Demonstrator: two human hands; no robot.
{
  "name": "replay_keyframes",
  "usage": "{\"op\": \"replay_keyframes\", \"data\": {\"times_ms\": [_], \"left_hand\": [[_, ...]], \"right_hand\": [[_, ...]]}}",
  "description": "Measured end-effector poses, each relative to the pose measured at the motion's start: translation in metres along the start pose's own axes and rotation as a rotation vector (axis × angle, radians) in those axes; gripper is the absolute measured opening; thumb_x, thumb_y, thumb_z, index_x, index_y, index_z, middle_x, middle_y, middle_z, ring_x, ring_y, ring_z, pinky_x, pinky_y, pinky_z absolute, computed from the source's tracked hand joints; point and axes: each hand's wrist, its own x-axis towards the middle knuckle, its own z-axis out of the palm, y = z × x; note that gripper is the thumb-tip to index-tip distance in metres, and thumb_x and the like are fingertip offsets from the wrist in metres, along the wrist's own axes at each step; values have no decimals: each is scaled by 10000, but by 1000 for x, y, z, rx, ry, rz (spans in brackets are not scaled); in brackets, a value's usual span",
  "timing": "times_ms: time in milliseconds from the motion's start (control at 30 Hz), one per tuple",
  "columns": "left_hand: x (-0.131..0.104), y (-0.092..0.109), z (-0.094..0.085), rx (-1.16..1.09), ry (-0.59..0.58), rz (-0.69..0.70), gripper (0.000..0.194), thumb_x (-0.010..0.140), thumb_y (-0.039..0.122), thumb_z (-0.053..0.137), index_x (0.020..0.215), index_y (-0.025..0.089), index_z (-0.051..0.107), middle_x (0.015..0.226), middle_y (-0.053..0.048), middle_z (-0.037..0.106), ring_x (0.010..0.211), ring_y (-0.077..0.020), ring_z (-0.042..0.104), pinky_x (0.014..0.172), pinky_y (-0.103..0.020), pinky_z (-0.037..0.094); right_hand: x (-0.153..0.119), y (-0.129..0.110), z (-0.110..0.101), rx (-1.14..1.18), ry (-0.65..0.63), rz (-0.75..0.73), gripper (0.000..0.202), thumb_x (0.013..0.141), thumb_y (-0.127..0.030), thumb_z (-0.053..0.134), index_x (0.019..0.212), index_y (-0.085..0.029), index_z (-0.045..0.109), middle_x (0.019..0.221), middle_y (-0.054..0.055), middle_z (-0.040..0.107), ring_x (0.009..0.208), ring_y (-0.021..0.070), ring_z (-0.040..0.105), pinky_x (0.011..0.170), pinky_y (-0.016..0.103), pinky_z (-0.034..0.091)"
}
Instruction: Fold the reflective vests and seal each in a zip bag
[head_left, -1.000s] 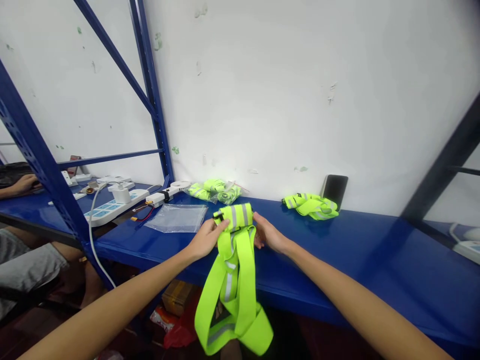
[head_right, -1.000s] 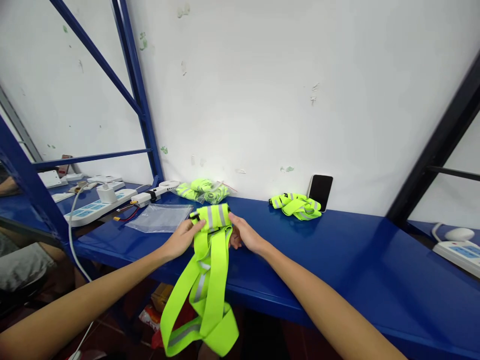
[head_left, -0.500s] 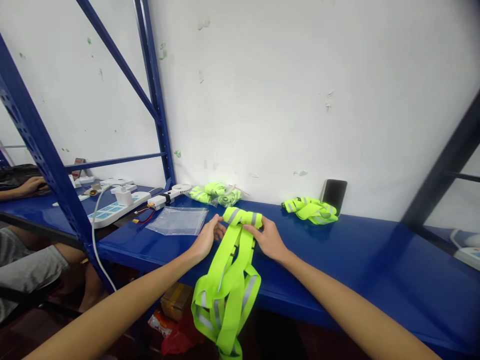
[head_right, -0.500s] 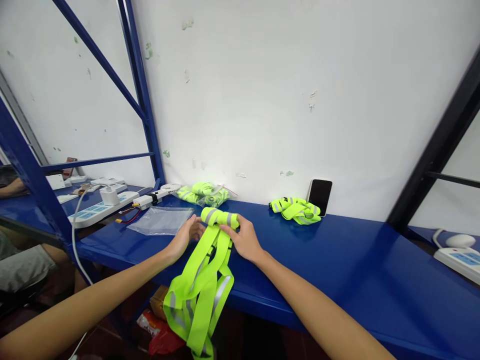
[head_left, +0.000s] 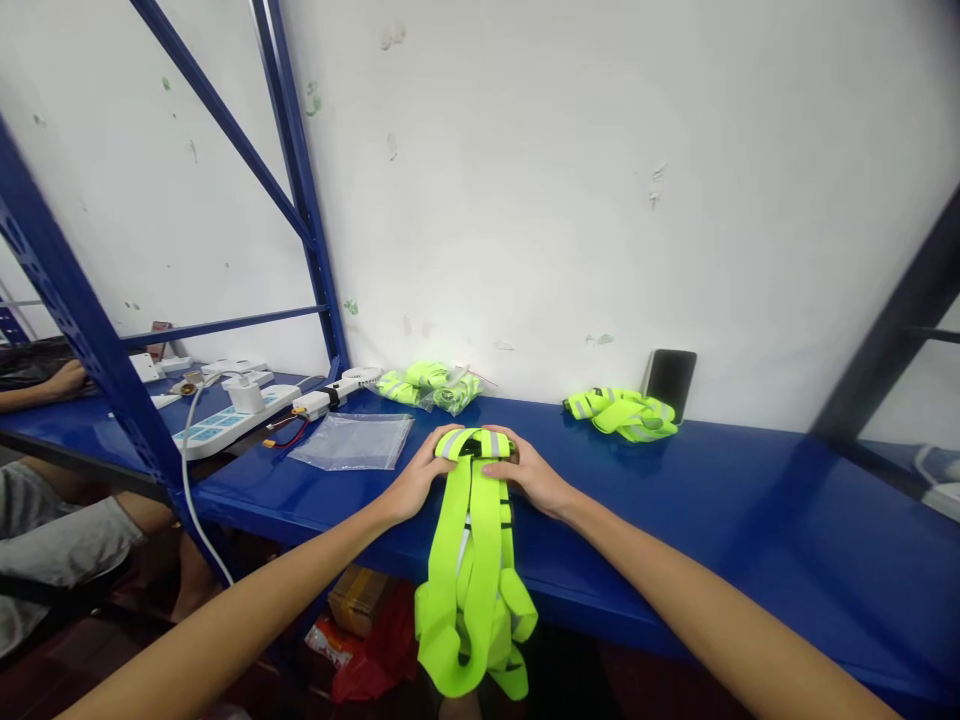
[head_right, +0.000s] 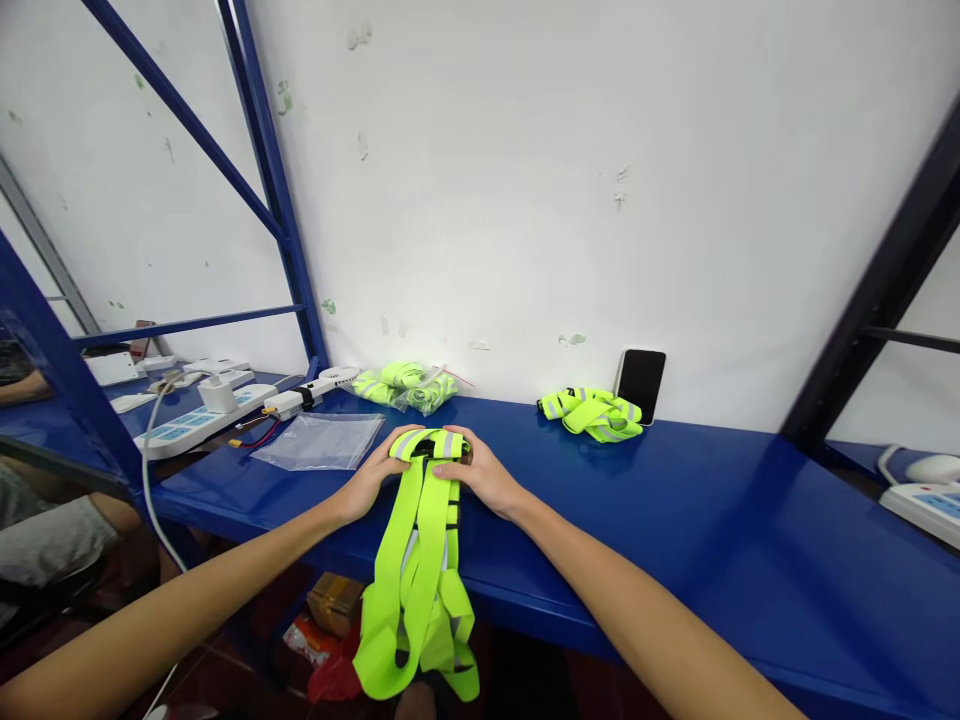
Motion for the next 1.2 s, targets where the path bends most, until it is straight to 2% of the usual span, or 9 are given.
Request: {"op": "replay_keyframes", "data": {"times_ms": [133, 267, 400, 600, 700, 900, 1000, 1100, 1200], "left_hand": [[3, -11, 2, -37, 32, 9, 538, 833, 259, 407, 1370, 233, 387, 1386, -57, 462, 1292, -262, 396, 1056, -418, 330], [6, -14, 13, -130, 92, 0, 505, 862, 294, 450, 1360, 228, 398, 1385, -55, 471, 1304, -249, 386, 1100, -409, 266], [6, -12, 24, -393, 96, -135, 474, 856, 360, 501, 1290, 176, 451, 1267, -100, 566, 1211, -286, 489, 1027, -439, 358], [0, 6, 23, -418, -59, -69, 847, 685, 137, 667, 1408, 267, 246, 1290, -64, 530, 1145, -252, 529, 973, -394, 414], [-1, 11, 26, -405, -111, -41, 890, 686, 166, 720, 1417, 266, 222, 1249, -83, 546, 1086, -250, 564, 914, -395, 459], [5, 6, 41, -496, 160, -46, 581, 746, 338, 728, 1250, 195, 479, 1176, -99, 615, 1074, -248, 583, 928, -378, 441], [7, 9, 39, -521, 211, -74, 505, 749, 396, 716, 1161, 153, 553, 1076, -104, 659, 996, -253, 620, 893, -379, 452], [6, 17, 33, -568, 119, -130, 459, 783, 396, 678, 1141, 133, 566, 985, -106, 674, 911, -248, 645, 844, -380, 465], [2, 25, 27, -640, -53, -182, 485, 747, 243, 701, 1192, 162, 526, 1023, -100, 668, 927, -254, 640, 855, -394, 454]], "right_hand": [[0, 0, -4, -194, 16, -29, 282, 789, -383, 591, 1003, -200, 605, 923, 30, 670, 869, 222, 625, 785, 336, 495], [-1, -1, -3, -371, 76, -99, 387, 872, -513, 456, 959, -174, 624, 933, 56, 670, 877, 241, 612, 764, 334, 481], [-1, 0, -1, -457, 196, -165, 412, 874, -540, 449, 980, -177, 611, 966, 61, 661, 897, 235, 603, 748, 313, 474], [0, 5, -3, -292, 161, 81, 568, 835, -650, 424, 726, -140, 649, 660, 58, 666, 661, 232, 618, 584, 296, 455], [-3, 4, 0, -173, 152, 161, 573, 821, -659, 449, 772, -137, 679, 664, 67, 686, 648, 240, 639, 586, 308, 471], [-9, -4, 9, -3, 2, 64, 446, 819, -537, 575, 1106, -203, 643, 959, 46, 719, 837, 237, 669, 808, 354, 501], [-7, -5, 8, 73, -45, 37, 418, 791, -460, 635, 1132, -219, 628, 997, 39, 712, 873, 238, 667, 843, 364, 495], [-3, -3, 2, 60, 15, 54, 383, 767, -439, 649, 1060, -192, 659, 901, 48, 724, 807, 248, 672, 784, 377, 508], [-1, -2, -1, 16, 55, 24, 350, 707, -377, 706, 990, -172, 680, 879, 48, 729, 785, 252, 670, 756, 372, 506]]}}
